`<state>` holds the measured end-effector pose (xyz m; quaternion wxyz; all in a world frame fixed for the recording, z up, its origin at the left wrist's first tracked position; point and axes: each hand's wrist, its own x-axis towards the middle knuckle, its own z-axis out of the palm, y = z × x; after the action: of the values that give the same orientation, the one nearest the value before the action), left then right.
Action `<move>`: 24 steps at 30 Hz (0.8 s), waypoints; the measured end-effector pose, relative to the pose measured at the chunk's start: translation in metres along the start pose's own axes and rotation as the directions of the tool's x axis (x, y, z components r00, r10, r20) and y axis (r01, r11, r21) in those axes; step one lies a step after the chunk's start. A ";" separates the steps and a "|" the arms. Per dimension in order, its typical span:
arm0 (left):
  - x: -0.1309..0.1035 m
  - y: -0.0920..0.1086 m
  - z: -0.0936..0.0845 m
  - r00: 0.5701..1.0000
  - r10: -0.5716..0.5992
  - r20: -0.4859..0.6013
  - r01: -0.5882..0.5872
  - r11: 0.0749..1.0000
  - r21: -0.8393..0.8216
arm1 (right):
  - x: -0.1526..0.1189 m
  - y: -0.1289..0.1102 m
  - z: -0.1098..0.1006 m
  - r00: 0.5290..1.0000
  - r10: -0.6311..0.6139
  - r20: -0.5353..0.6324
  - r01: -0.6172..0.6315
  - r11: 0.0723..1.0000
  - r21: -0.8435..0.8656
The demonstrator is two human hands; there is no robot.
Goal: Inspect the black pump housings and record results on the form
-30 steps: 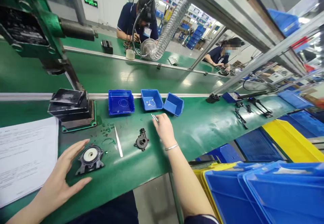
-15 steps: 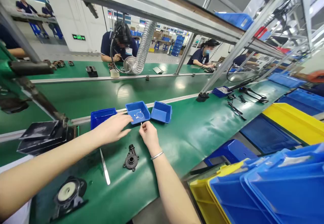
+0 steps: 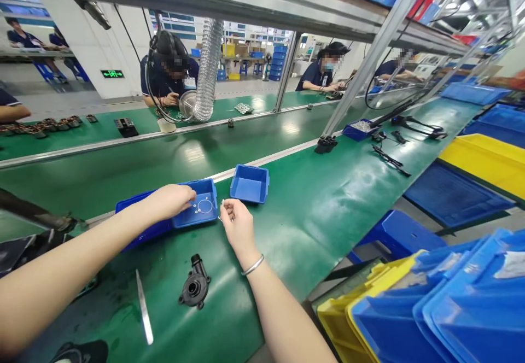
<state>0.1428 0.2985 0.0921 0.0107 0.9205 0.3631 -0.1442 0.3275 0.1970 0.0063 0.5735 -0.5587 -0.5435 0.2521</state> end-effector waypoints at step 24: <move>0.024 0.011 -0.003 0.975 -0.219 -0.016 0.199 0.911 -0.360 | 0.008 -0.002 -0.003 0.963 0.266 0.029 -0.239 0.805 0.543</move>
<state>0.1676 0.3062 0.0879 0.1516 0.8627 0.4798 -0.0504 0.3323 0.2030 0.0114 0.6822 -0.4469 -0.3566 0.4557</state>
